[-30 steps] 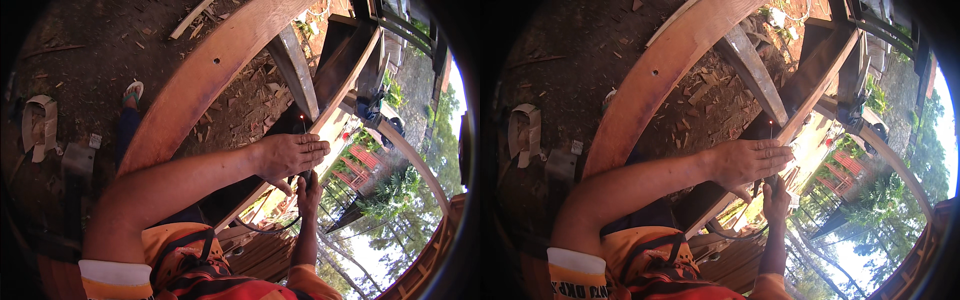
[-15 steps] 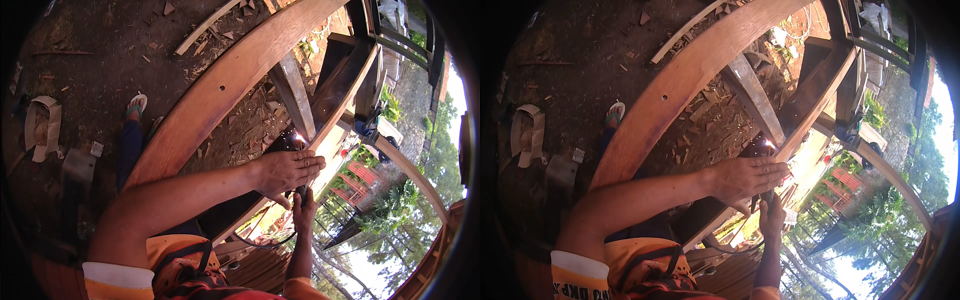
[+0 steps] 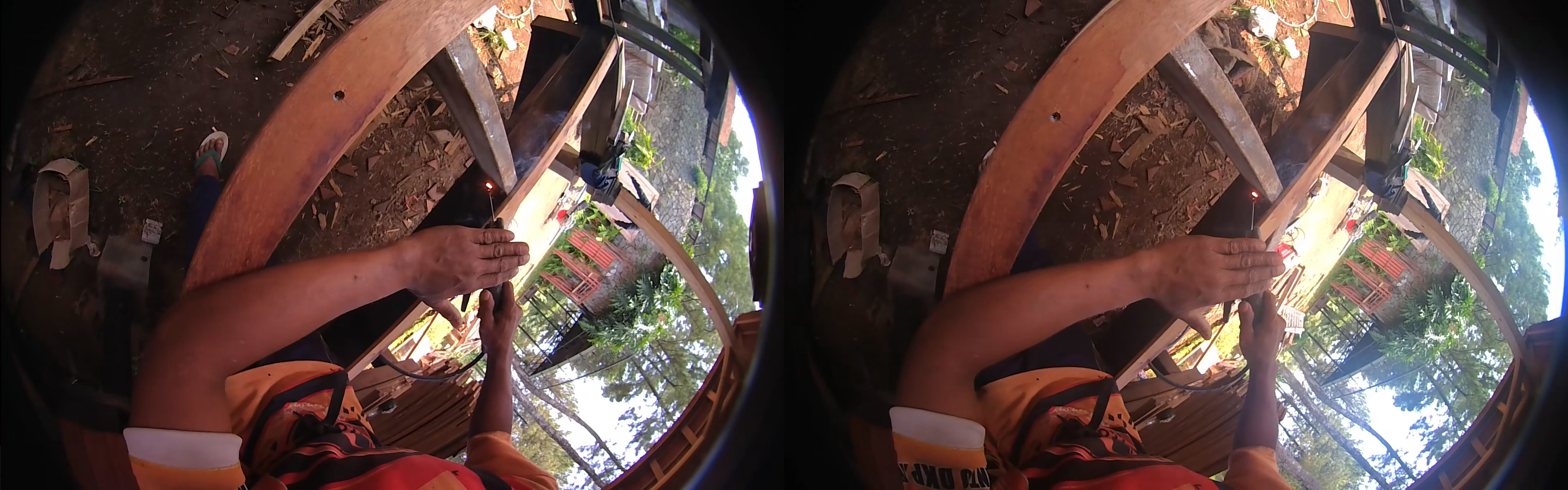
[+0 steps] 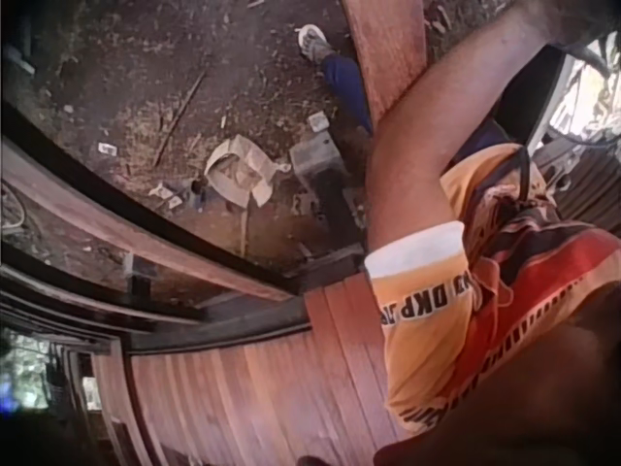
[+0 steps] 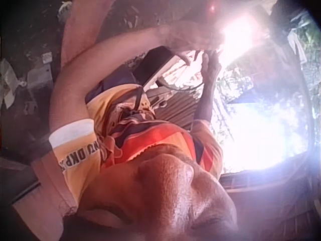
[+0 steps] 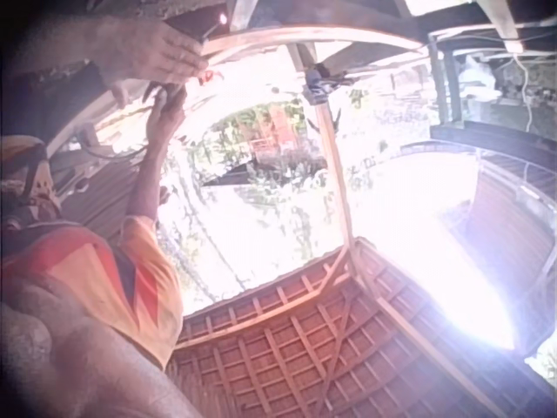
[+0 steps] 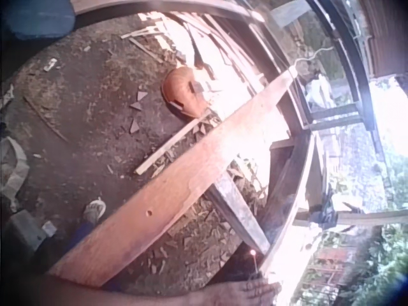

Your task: The person welds metal frame components using a handheld welding torch. They position the torch at joints, create welds with visible sparks, and reposition the torch to different sections of the frame.

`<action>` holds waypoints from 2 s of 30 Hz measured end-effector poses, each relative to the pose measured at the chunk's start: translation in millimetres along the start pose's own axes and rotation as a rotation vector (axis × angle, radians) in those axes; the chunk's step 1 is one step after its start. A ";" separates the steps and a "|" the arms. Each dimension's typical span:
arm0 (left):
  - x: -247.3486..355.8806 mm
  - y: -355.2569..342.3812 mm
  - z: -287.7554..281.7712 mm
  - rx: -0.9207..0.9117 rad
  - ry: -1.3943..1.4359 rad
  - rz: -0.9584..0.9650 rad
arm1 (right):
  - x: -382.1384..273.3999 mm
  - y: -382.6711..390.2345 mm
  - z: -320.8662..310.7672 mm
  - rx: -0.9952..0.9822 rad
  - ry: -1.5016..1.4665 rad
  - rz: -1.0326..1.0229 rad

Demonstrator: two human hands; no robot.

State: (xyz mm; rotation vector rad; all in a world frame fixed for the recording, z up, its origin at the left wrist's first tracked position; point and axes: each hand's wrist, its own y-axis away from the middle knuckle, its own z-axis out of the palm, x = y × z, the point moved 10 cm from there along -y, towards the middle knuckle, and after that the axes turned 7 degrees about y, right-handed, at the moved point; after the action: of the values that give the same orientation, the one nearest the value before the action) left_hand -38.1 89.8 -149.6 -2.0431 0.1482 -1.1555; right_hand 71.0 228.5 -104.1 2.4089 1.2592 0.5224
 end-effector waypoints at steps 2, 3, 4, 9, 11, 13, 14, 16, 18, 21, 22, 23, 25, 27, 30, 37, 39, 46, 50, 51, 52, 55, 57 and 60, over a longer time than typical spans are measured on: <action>-2.6 0.6 -5.7 0.010 -0.008 -0.020 | 0.6 -1.5 -1.7 0.006 0.025 0.015; -3.3 0.3 -6.1 0.013 0.005 -0.022 | 3.4 -1.7 -1.5 0.000 0.033 0.025; -3.9 0.1 -6.5 0.015 0.018 -0.024 | 7.8 -2.0 -0.2 -0.007 0.041 0.035; -6.6 -0.9 -4.7 0.017 0.024 -0.041 | 10.3 -5.4 1.8 -0.012 0.023 0.031; -8.6 -0.8 -5.2 0.044 0.011 -0.054 | 19.6 -6.3 5.9 -0.025 0.027 0.053; -11.0 -1.3 -7.2 0.056 0.017 -0.064 | 15.5 -8.2 4.4 -0.011 0.033 0.045; -11.8 -1.6 -8.4 0.063 0.019 -0.069 | 12.8 -8.6 3.1 -0.003 0.036 0.041; -12.4 -1.8 -9.5 0.057 0.022 -0.068 | 7.6 -11.2 2.2 -0.014 0.033 0.045; -11.2 -1.7 -8.1 0.028 -0.001 -0.064 | 11.5 -11.4 5.0 -0.026 0.040 0.059; -12.1 -3.2 -8.8 0.059 -0.018 -0.066 | 6.7 -12.2 4.0 -0.001 0.046 0.026; -12.9 -3.7 -7.1 0.056 -0.033 -0.063 | 5.3 -12.4 3.4 0.012 0.052 0.012; -14.2 -4.1 -5.2 0.050 -0.043 -0.063 | 3.8 -13.1 2.9 0.025 0.058 -0.002; -14.5 -5.1 -4.2 0.038 -0.058 -0.062 | 2.9 -12.1 2.4 0.040 0.060 -0.017; -14.2 -5.5 -6.2 0.056 -0.074 -0.060 | 3.8 -11.5 2.0 0.044 0.050 -0.024; -16.5 -6.9 -8.6 0.068 -0.081 -0.068 | 4.0 -13.3 2.2 0.025 0.036 -0.004; -13.6 -8.5 -14.8 0.101 -0.129 -0.041 | -0.7 -11.2 1.1 0.065 0.029 -0.058; -17.2 -1.4 -19.9 0.193 0.117 -0.057 | 10.5 -10.6 5.7 0.050 -0.040 -0.091; -3.2 1.4 -3.4 0.024 -0.003 -0.004 | -3.6 -1.5 -3.8 0.020 0.040 -0.048; -4.8 0.2 -5.3 0.006 0.010 -0.038 | 9.7 -4.3 0.2 0.008 0.019 0.000; -6.5 0.1 -4.7 0.002 0.000 -0.050 | 8.0 -4.8 -0.6 0.011 0.031 -0.003; -8.4 -0.1 -4.2 -0.002 -0.009 -0.062 | 5.2 -5.8 -1.9 0.013 0.042 -0.005; -15.6 -0.2 -4.1 0.014 -0.011 -0.091 | 4.0 -7.4 -3.5 0.019 0.058 -0.002; -19.4 -0.6 -4.5 0.033 -0.006 -0.115 | 3.5 -8.4 -4.2 0.035 0.046 -0.004; -24.2 -1.8 -5.5 0.044 -0.120 -0.145 | 2.1 -10.9 -3.7 0.050 0.028 -0.006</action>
State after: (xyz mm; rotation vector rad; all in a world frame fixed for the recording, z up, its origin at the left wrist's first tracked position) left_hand -56.9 98.7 -163.3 -2.1054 -0.0857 -1.1090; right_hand 62.8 236.7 -105.9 2.4463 1.3060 0.5302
